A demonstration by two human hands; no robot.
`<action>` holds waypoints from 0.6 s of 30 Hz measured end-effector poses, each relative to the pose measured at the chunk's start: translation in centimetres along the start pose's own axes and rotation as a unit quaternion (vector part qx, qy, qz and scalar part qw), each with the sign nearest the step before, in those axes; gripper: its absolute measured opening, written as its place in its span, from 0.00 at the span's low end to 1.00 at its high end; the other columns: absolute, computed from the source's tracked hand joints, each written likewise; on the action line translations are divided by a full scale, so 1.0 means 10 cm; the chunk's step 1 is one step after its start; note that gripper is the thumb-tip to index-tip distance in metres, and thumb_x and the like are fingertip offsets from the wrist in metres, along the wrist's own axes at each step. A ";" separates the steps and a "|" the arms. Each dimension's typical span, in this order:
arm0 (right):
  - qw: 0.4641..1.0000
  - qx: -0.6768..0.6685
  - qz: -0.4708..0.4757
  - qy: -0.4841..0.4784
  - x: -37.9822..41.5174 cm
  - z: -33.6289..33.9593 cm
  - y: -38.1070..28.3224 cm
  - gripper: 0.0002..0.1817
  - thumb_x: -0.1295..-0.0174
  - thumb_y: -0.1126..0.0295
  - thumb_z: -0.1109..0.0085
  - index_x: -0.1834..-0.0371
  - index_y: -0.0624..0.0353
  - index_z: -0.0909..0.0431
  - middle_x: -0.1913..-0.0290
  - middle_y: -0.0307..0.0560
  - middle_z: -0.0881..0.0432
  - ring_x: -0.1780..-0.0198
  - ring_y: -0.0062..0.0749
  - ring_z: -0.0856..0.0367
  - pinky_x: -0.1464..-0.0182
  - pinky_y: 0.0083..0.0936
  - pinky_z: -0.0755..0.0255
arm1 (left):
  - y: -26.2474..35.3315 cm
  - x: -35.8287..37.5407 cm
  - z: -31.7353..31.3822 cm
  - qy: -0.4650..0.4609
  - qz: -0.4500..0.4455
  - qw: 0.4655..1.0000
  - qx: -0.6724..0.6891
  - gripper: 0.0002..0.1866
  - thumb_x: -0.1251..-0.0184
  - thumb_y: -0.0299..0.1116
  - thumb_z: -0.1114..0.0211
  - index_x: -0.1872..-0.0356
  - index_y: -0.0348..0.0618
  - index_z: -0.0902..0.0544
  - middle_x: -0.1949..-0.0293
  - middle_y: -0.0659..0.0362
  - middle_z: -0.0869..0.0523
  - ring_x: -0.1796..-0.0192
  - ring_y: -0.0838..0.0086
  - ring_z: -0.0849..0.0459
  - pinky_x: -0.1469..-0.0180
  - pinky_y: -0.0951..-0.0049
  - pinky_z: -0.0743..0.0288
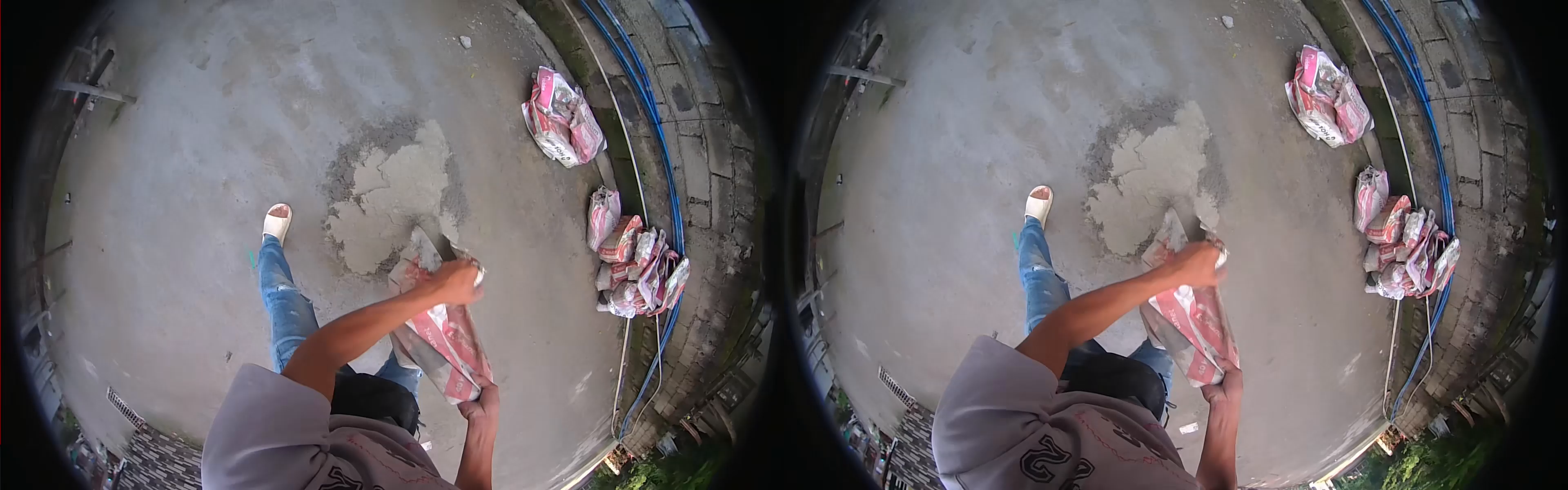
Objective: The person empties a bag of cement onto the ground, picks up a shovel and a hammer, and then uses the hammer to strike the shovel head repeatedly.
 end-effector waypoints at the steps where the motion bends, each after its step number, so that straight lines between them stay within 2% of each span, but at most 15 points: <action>1: 1.000 -0.006 -0.007 0.003 -0.11 -0.04 0.01 0.28 0.49 0.80 0.58 0.41 0.65 0.45 0.47 0.61 0.33 0.48 0.49 0.29 0.47 0.45 0.32 | 0.05 0.17 -0.11 0.111 -0.098 0.989 -0.023 0.16 0.54 0.40 0.41 0.79 0.32 0.23 0.75 0.41 0.21 0.69 0.49 0.20 0.66 0.58 0.25; 2: 0.994 -0.036 -0.067 0.078 -0.10 0.05 -0.01 0.29 0.50 0.81 0.58 0.40 0.64 0.45 0.46 0.61 0.33 0.47 0.49 0.29 0.46 0.45 0.32 | 0.01 0.10 -0.18 -0.068 0.089 0.994 0.009 0.18 0.55 0.41 0.40 0.78 0.31 0.23 0.74 0.39 0.21 0.67 0.47 0.21 0.63 0.59 0.26; 3: 0.979 -0.063 -0.124 0.150 0.00 0.18 -0.03 0.30 0.51 0.81 0.59 0.40 0.63 0.45 0.46 0.61 0.33 0.47 0.49 0.29 0.46 0.45 0.32 | -0.02 -0.16 -0.11 -0.153 0.189 0.969 0.052 0.22 0.56 0.42 0.39 0.79 0.26 0.24 0.72 0.35 0.22 0.66 0.49 0.21 0.60 0.58 0.28; 4: 0.985 -0.063 -0.111 0.119 -0.03 0.21 -0.05 0.29 0.52 0.81 0.59 0.41 0.64 0.44 0.46 0.60 0.33 0.47 0.50 0.29 0.46 0.46 0.32 | 0.04 -0.12 -0.16 -0.152 0.188 0.969 0.051 0.22 0.56 0.42 0.39 0.79 0.26 0.24 0.72 0.35 0.22 0.66 0.49 0.21 0.60 0.58 0.28; 5: 0.987 -0.058 -0.106 0.110 0.02 0.14 -0.10 0.29 0.52 0.81 0.59 0.41 0.64 0.44 0.46 0.60 0.33 0.47 0.50 0.29 0.46 0.46 0.32 | 0.09 -0.08 -0.20 -0.133 0.126 0.983 0.033 0.21 0.56 0.42 0.39 0.79 0.26 0.24 0.71 0.36 0.22 0.65 0.50 0.20 0.61 0.58 0.28; 7: 1.000 -0.002 0.013 0.024 0.04 -0.08 -0.10 0.26 0.50 0.80 0.57 0.44 0.69 0.43 0.48 0.60 0.32 0.49 0.49 0.28 0.48 0.45 0.31 | 0.04 -0.15 -0.14 -0.096 -0.008 0.995 -0.017 0.19 0.56 0.40 0.40 0.81 0.28 0.25 0.69 0.37 0.22 0.64 0.52 0.20 0.63 0.58 0.27; 8: 1.000 -0.009 0.008 -0.010 -0.01 -0.02 -0.10 0.26 0.50 0.80 0.57 0.44 0.69 0.42 0.47 0.60 0.32 0.48 0.49 0.29 0.48 0.45 0.31 | 0.01 -0.17 -0.15 -0.100 -0.009 0.995 -0.014 0.19 0.56 0.40 0.40 0.81 0.28 0.25 0.69 0.37 0.22 0.64 0.52 0.20 0.63 0.58 0.27; 9: 1.000 -0.012 0.005 0.011 0.04 0.09 -0.07 0.26 0.50 0.80 0.57 0.44 0.69 0.42 0.47 0.60 0.32 0.48 0.49 0.29 0.48 0.45 0.31 | 0.05 -0.10 -0.22 -0.112 0.027 0.993 0.007 0.19 0.56 0.41 0.40 0.81 0.28 0.25 0.71 0.37 0.22 0.65 0.50 0.20 0.64 0.58 0.27; 11: 0.990 -0.053 -0.080 0.104 -0.04 0.16 -0.12 0.27 0.50 0.80 0.59 0.42 0.66 0.43 0.45 0.60 0.34 0.46 0.50 0.30 0.46 0.46 0.33 | 0.18 -0.24 -0.19 -0.112 0.085 0.990 0.032 0.19 0.56 0.41 0.39 0.80 0.28 0.24 0.75 0.38 0.22 0.69 0.48 0.21 0.67 0.57 0.27; 13: 0.992 -0.047 -0.063 0.103 -0.05 0.01 -0.18 0.26 0.50 0.80 0.59 0.43 0.68 0.43 0.45 0.60 0.34 0.46 0.51 0.30 0.45 0.45 0.33 | 0.13 -0.45 -0.08 -0.086 0.093 0.992 0.028 0.19 0.56 0.41 0.39 0.80 0.28 0.24 0.77 0.38 0.23 0.70 0.47 0.21 0.68 0.57 0.27; 15: 1.000 -0.013 0.019 0.004 0.03 -0.09 -0.15 0.25 0.49 0.80 0.57 0.44 0.72 0.44 0.46 0.62 0.33 0.47 0.51 0.30 0.46 0.45 0.33 | 0.01 -0.10 -0.22 -0.127 0.068 0.989 0.010 0.17 0.54 0.40 0.40 0.82 0.30 0.24 0.80 0.40 0.23 0.72 0.49 0.21 0.69 0.56 0.28; 16: 0.994 -0.048 -0.056 0.079 -0.02 0.11 -0.14 0.28 0.50 0.80 0.57 0.42 0.68 0.44 0.46 0.61 0.34 0.47 0.51 0.30 0.45 0.46 0.33 | 0.01 -0.13 -0.19 -0.131 0.152 0.978 0.052 0.18 0.54 0.41 0.40 0.81 0.30 0.24 0.80 0.40 0.23 0.72 0.48 0.21 0.69 0.56 0.28; 17: 0.993 -0.045 -0.057 0.091 0.10 0.21 -0.13 0.28 0.50 0.80 0.57 0.42 0.68 0.44 0.46 0.61 0.34 0.47 0.51 0.30 0.45 0.46 0.33 | 0.14 0.02 -0.20 -0.136 0.158 0.976 0.060 0.18 0.54 0.41 0.40 0.81 0.30 0.24 0.80 0.40 0.23 0.72 0.48 0.21 0.69 0.56 0.28; 18: 0.996 -0.040 -0.037 0.069 0.00 0.18 -0.16 0.28 0.50 0.81 0.57 0.42 0.67 0.44 0.46 0.61 0.34 0.47 0.51 0.30 0.45 0.46 0.33 | 0.18 -0.05 -0.10 -0.099 0.119 0.988 0.026 0.17 0.54 0.40 0.40 0.81 0.30 0.23 0.79 0.40 0.22 0.72 0.49 0.21 0.69 0.57 0.27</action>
Point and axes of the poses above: each hand's wrist, its own x-axis away from the middle knuckle, its own z-axis out of the back of the hand, y = z × x, the point moved 2 cm from there along -x, towards the middle knuckle
